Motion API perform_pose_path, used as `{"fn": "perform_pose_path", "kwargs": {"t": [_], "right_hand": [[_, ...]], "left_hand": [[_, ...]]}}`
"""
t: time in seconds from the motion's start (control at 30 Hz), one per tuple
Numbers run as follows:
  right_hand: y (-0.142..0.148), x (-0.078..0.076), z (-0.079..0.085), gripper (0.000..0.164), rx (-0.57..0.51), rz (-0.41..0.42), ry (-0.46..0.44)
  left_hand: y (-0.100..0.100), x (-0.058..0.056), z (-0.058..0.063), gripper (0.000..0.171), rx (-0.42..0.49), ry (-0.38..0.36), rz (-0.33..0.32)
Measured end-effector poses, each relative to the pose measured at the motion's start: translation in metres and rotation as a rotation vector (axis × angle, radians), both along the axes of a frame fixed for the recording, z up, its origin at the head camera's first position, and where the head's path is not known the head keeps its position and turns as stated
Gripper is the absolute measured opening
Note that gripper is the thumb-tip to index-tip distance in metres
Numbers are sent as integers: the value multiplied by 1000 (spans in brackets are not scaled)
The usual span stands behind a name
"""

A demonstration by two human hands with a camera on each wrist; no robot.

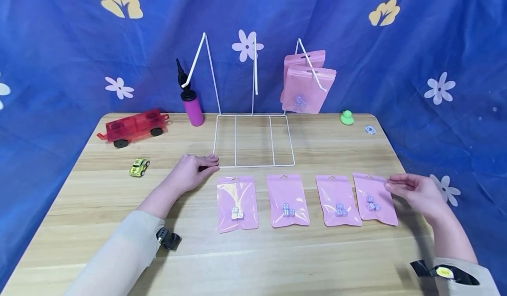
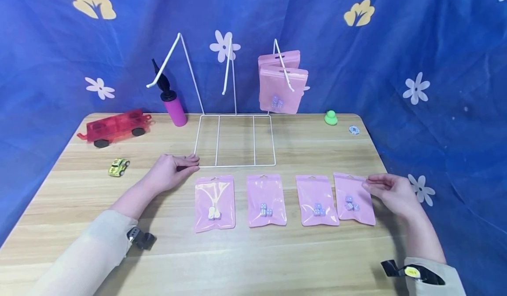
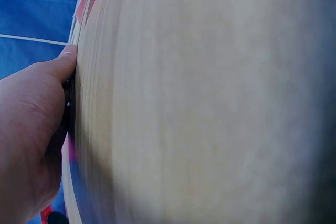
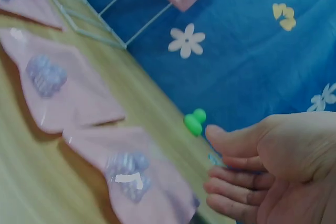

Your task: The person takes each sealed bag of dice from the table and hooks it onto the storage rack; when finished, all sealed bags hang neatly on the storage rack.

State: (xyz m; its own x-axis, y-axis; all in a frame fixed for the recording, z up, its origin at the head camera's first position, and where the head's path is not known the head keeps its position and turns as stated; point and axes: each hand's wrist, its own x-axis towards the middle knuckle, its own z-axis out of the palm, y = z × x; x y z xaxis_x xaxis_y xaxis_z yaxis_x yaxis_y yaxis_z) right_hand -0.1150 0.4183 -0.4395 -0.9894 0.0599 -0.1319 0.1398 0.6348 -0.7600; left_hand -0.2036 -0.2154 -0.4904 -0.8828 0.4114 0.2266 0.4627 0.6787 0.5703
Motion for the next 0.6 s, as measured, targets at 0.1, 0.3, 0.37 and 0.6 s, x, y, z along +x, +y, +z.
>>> {"fn": "perform_pose_path", "kwargs": {"t": [0.1,0.3,0.37,0.6], "right_hand": [[6,6,-6,57,43,-18,-78],[11,9,-12,71,78,-55,-251],[11,8,-14,72,58,-76,-292],[12,7,-23,60,-58,-125,-306]], "left_hand": [[1,-1,1,23,0,1,-1],[1,1,2,24,1,7,-4],[1,1,2,24,-1,11,2],[2,2,3,25,-4,-3,7]]}}
